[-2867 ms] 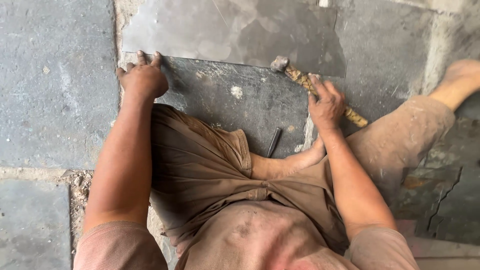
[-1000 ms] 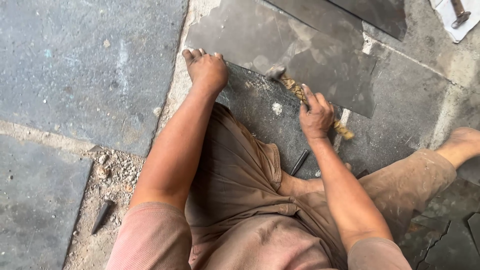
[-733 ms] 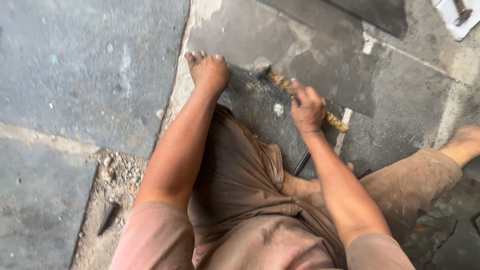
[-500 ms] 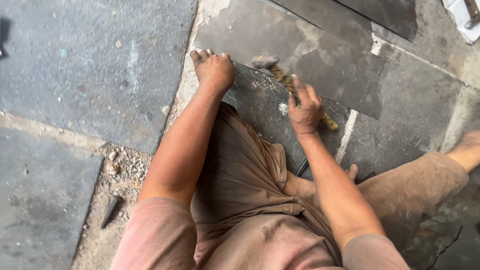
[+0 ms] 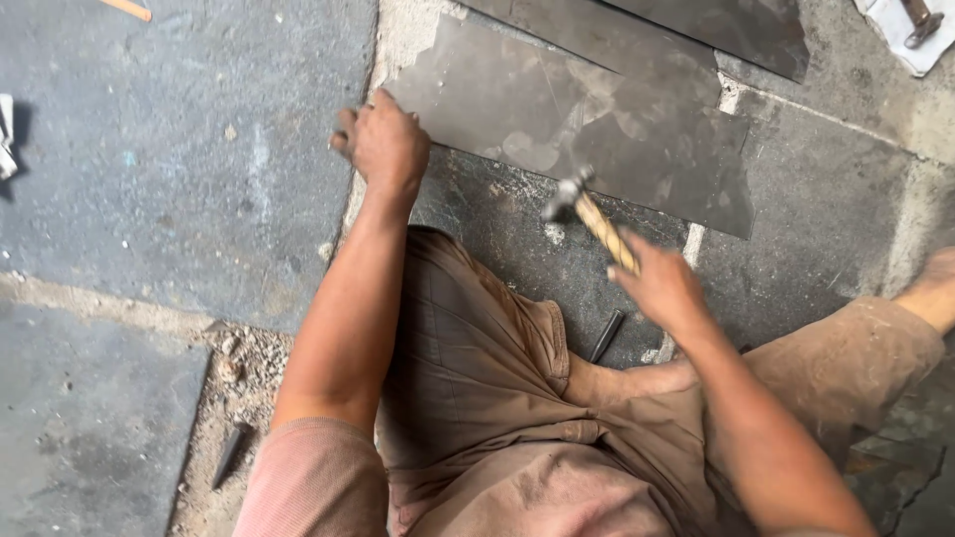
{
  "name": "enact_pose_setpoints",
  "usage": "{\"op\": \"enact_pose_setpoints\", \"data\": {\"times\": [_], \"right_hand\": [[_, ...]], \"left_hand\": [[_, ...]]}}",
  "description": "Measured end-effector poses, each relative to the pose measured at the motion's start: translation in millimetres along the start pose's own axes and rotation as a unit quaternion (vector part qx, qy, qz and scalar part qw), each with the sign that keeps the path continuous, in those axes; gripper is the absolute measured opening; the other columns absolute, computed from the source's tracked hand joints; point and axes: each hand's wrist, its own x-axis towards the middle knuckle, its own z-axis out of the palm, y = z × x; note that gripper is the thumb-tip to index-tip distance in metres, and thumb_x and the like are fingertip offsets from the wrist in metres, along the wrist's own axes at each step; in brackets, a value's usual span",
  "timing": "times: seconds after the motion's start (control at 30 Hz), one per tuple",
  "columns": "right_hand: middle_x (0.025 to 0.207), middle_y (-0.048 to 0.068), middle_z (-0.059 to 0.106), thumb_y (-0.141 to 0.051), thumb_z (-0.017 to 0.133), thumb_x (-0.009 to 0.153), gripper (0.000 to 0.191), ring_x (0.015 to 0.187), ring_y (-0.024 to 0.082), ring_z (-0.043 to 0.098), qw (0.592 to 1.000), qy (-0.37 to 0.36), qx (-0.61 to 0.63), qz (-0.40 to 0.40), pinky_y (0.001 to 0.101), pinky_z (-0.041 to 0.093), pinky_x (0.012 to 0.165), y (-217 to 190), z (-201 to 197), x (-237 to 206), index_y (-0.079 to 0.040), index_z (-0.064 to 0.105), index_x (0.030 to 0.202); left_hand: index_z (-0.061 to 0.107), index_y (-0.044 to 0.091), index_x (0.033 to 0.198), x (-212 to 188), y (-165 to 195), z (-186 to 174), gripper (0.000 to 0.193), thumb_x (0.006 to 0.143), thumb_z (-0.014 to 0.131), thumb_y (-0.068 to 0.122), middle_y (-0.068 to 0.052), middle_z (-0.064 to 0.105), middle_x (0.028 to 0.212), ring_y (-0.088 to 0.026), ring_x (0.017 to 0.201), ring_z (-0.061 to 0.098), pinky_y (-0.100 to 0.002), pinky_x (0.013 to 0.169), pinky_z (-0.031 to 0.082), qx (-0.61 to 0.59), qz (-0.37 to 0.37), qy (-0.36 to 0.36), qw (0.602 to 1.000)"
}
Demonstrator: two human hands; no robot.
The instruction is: The person sits on the floor and uses a hammer and a metal punch to shape and cut thin metal sheets. They repeatedly position the punch on the sheet and strike it with the hammer to create indentations or cut lines, then separate the metal pieces.
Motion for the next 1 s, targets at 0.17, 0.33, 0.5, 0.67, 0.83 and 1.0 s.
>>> {"op": "enact_pose_setpoints", "data": {"times": [0.17, 0.33, 0.5, 0.67, 0.83, 1.0], "right_hand": [[0.094, 0.004, 0.072, -0.042, 0.067, 0.088, 0.089, 0.058, 0.022, 0.07, 0.954, -0.212, 0.168, 0.132, 0.0376, 0.065, 0.062, 10.4, 13.9, -62.1, -0.022, 0.024, 0.162], [0.111, 0.028, 0.072, -0.058, 0.064, 0.086, 0.096, 0.086, 0.028, 0.073, 0.926, -0.185, 0.305, 0.12, 0.047, 0.057, 0.087, 41.1, 67.6, -94.3, -0.017, 0.027, 0.165], [0.15, 0.025, 0.048, -0.074, 0.053, 0.09, 0.093, 0.136, 0.038, 0.049, 0.968, -0.088, 0.232, 0.021, 0.0532, 0.034, 0.113, 69.8, 111.7, -71.5, -0.002, 0.044, 0.149], [0.136, 0.02, 0.065, -0.067, 0.053, 0.091, 0.08, 0.125, 0.033, 0.063, 0.952, -0.001, 0.305, 0.017, 0.0487, 0.047, 0.109, 75.7, 122.1, -60.0, -0.002, 0.059, 0.138], [0.125, 0.016, 0.07, -0.056, 0.06, 0.092, 0.066, 0.107, 0.027, 0.071, 0.949, 0.114, 0.292, 0.012, 0.0415, 0.059, 0.094, 79.4, 106.6, -64.3, -0.002, 0.063, 0.13], [0.125, 0.021, 0.063, -0.046, 0.069, 0.095, 0.058, 0.109, 0.033, 0.064, 0.928, 0.267, 0.257, 0.037, 0.0442, 0.056, 0.089, 109.6, 65.3, -82.2, 0.001, 0.062, 0.128]], "left_hand": [[0.049, 0.001, 0.136, 5.0, 0.0, 7.8, 0.061, 0.09, 0.075, 0.031, -0.028, 0.05, 0.141, -0.05, 0.139, 0.03, -0.067, 0.11, 0.025, -0.038, -0.005, 0.063, 0.997], [0.051, 0.0, 0.133, 26.4, -9.7, 30.3, 0.068, 0.084, 0.083, 0.034, -0.031, 0.051, 0.136, -0.05, 0.126, 0.045, -0.059, 0.099, 0.042, -0.073, -0.015, 0.11, 0.991], [0.063, -0.004, 0.116, 20.1, -19.8, 24.0, 0.049, 0.086, 0.087, 0.026, -0.008, 0.066, 0.086, -0.018, 0.067, 0.057, -0.037, 0.057, 0.049, -0.415, 0.03, 0.056, 0.907], [0.057, -0.003, 0.095, -18.9, -16.8, 5.8, 0.024, 0.095, 0.076, 0.011, -0.006, 0.056, 0.073, -0.014, 0.058, 0.049, -0.03, 0.049, 0.037, -0.531, -0.025, -0.077, 0.843], [0.064, -0.005, 0.129, -69.2, -2.8, -13.8, 0.031, 0.102, 0.06, 0.01, -0.006, 0.068, 0.099, -0.011, 0.078, 0.056, -0.024, 0.061, 0.043, -0.534, 0.073, -0.09, 0.837], [0.06, -0.004, 0.13, -119.4, 11.9, -29.6, 0.029, 0.104, 0.057, 0.01, -0.01, 0.068, 0.117, -0.02, 0.105, 0.064, -0.035, 0.089, 0.055, -0.585, 0.204, -0.059, 0.783]]}}
